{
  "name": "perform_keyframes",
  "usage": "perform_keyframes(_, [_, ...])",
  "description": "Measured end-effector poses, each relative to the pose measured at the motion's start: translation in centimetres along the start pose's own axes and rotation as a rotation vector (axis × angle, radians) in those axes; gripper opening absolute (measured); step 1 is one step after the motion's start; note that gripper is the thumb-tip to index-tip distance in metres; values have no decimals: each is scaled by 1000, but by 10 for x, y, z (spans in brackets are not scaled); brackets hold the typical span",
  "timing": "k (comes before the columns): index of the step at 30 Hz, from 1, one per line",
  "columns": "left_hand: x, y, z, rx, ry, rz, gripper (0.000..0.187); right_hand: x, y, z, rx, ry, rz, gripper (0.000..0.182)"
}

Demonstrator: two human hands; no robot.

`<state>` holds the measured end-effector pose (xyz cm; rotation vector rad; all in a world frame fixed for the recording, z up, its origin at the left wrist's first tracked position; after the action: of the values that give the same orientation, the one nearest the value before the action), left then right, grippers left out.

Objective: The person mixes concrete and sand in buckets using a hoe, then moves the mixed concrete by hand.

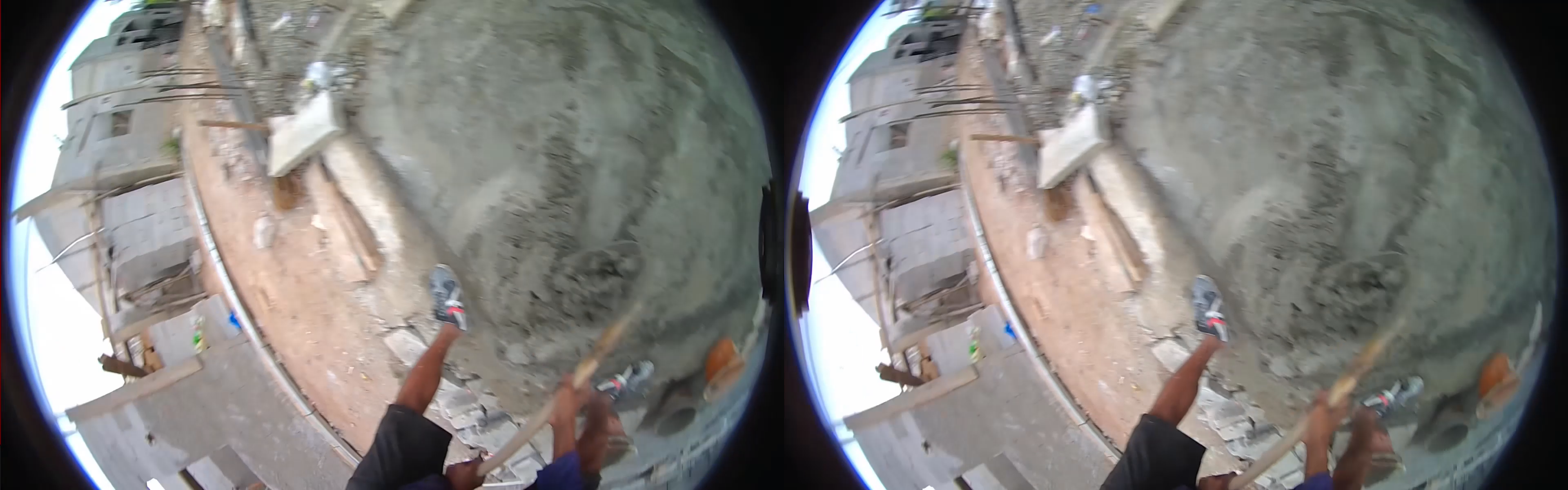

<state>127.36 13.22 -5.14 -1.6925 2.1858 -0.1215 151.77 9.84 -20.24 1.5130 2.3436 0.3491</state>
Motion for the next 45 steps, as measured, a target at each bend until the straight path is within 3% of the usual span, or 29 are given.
perform_keyframes(1, [-5, 2, 19, -41, 59, -76, 43, -2, -7, 22, -156, -74, 24, 45])
perform_keyframes(3, [-32, -14, 56, -80, 70, -187, 52, 57, 102, 19, 96, 32, 65, 47])
perform_keyframes(4, [-58, -28, 74, -82, 22, -202, 57, 84, 145, 36, -30, 11, 97, 44])
perform_keyframes(5, [-79, -32, 111, 67, -190, -130, 60, 120, 194, 42, -146, 144, 263, 39])
perform_keyframes(6, [-140, -58, 135, 45, -221, -158, 54, 139, 218, 91, -219, 307, 298, 37])
perform_keyframes(7, [-178, -69, 162, 168, -435, -51, 48, 164, 247, 127, -291, 351, 357, 35])
perform_keyframes(9, [-274, -122, 195, 5, -314, -79, 41, 211, 306, 181, -381, 477, 340, 36])
perform_keyframes(11, [-316, -156, 230, 85, -418, -55, 32, 237, 336, 225, -379, 471, 190, 41])
perform_keyframes(12, [-310, -167, 236, 87, -415, -51, 32, 238, 336, 232, -379, 467, 194, 41])
perform_keyframes(14, [-297, -187, 249, 74, -316, -253, 26, 228, 340, 247, -360, 277, -94, 44])
perform_keyframes(18, [-184, -143, 207, -24, -75, -274, 37, 178, 240, 307, -190, 397, -145, 36])
perform_keyframes(19, [-146, -126, 193, 34, -176, -323, 33, 161, 200, 326, -87, 461, -106, 32])
perform_keyframes(20, [-107, -113, 174, 110, -239, -321, 35, 146, 175, 300, -15, 441, 4, 24])
perform_keyframes(21, [-81, -102, 155, 44, -67, -292, 37, 125, 143, 281, 113, 474, -39, 23])
perform_keyframes(22, [-73, -82, 146, 40, -5, -286, 36, 101, 109, 266, 107, 439, 7, 24])
perform_keyframes(26, [-143, 49, 185, 10, -125, -132, 34, 26, 23, 188, -68, 265, 94, 18])
perform_keyframes(28, [-183, 100, 215, -6, -193, -53, 32, -9, -29, 157, 51, 217, 167, 17])
perform_keyframes(31, [-154, 115, 221, 6, -201, -44, 31, -36, 0, 31, 121, 87, 30, 18])
perform_keyframes(32, [-125, 105, 204, 2, -183, -78, 30, -38, 28, -7, 254, 27, -288, 22])
perform_keyframes(34, [-87, 66, 153, -3, -145, -128, 29, -10, 48, -37, 166, -88, -117, 29])
perform_keyframes(35, [-71, 47, 126, -17, -142, -153, 28, -6, 39, -20, 206, 33, -30, 42])
perform_keyframes(39, [-43, -5, 41, -147, -182, -191, 26, 138, 121, 32, 18, 394, 64, 37])
perform_keyframes(42, [-111, -12, 85, -284, -363, -245, 26, 267, 162, 87, -71, 684, 91, 31])
perform_keyframes(45, [-174, -27, 128, -199, -495, -311, 27, 355, 175, 128, -109, 727, 2, 32])
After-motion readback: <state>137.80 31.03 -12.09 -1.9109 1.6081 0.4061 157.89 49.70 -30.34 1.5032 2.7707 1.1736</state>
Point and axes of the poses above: each hand's wrist, its own z-axis towards the middle knuckle, its own x-axis out of the palm, y = z × x, the point moved 6 cm from there along z, towards the middle knuckle, and after that the axes turned 8 degrees about y, right-handed, at the moved point
